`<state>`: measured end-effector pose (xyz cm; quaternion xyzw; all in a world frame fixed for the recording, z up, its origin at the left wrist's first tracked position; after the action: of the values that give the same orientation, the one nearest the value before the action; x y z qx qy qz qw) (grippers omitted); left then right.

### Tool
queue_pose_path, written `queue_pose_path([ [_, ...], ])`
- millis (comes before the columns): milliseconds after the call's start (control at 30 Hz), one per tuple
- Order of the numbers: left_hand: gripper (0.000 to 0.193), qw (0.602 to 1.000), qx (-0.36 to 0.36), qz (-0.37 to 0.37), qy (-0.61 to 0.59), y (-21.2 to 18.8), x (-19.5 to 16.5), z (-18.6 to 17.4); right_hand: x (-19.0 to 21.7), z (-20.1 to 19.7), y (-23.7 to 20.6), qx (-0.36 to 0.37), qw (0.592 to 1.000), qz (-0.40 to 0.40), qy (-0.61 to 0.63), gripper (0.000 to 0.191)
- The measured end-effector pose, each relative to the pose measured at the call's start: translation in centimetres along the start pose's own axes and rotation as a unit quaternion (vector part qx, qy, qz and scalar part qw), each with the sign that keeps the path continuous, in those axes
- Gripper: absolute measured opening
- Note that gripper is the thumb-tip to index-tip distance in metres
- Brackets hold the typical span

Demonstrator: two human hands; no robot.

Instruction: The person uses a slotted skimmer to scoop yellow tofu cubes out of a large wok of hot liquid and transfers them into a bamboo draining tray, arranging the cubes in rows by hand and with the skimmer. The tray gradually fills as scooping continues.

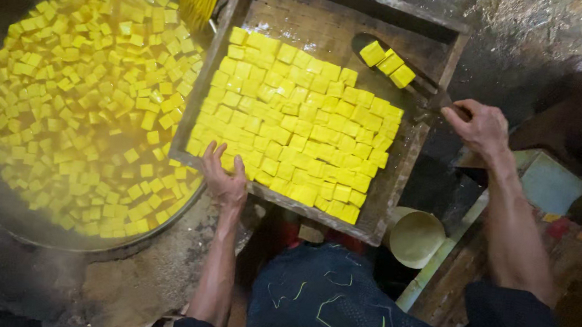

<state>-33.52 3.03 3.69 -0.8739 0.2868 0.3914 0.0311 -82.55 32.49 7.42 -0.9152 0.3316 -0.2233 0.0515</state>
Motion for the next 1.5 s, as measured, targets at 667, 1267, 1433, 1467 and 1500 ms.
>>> queue_pose_path([
  [667,0.067,0.926,0.219,0.294,0.096,17.6,-20.4,24.5,0.7,-6.1,-6.8,-0.037,0.96,-0.002,-0.278,0.029],
  [1267,0.041,0.987,-0.069,-0.118,0.083,-1.0,11.3,-10.7,21.9,8.5,-4.0,-0.016,0.984,-0.021,0.174,0.035],
  [1433,0.05,0.954,-0.02,-0.257,0.154,-8.5,20.3,-18.0,46.0,25.8,-2.9,0.309,0.789,-0.001,0.53,0.03],
  [1467,0.05,0.953,-0.008,-0.255,0.166,-9.2,21.2,-18.2,50.4,28.7,-3.4,0.366,0.749,-0.014,0.552,0.029],
  [1500,0.049,0.951,0.004,-0.251,0.179,-9.3,21.8,-18.1,54.2,31.0,-3.6,0.391,0.78,-0.048,0.486,0.038],
])
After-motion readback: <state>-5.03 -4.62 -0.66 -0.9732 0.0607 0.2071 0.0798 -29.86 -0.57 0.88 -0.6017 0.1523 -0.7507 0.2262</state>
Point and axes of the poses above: each hand's wrist, its own y-axis towards the middle knuckle, its own z-axis out of the palm, x = y × z, the point moved 2 cm from there along y, towards the middle knuckle, and after that the axes turned 14 degrees about x, right-handed, at the moved point
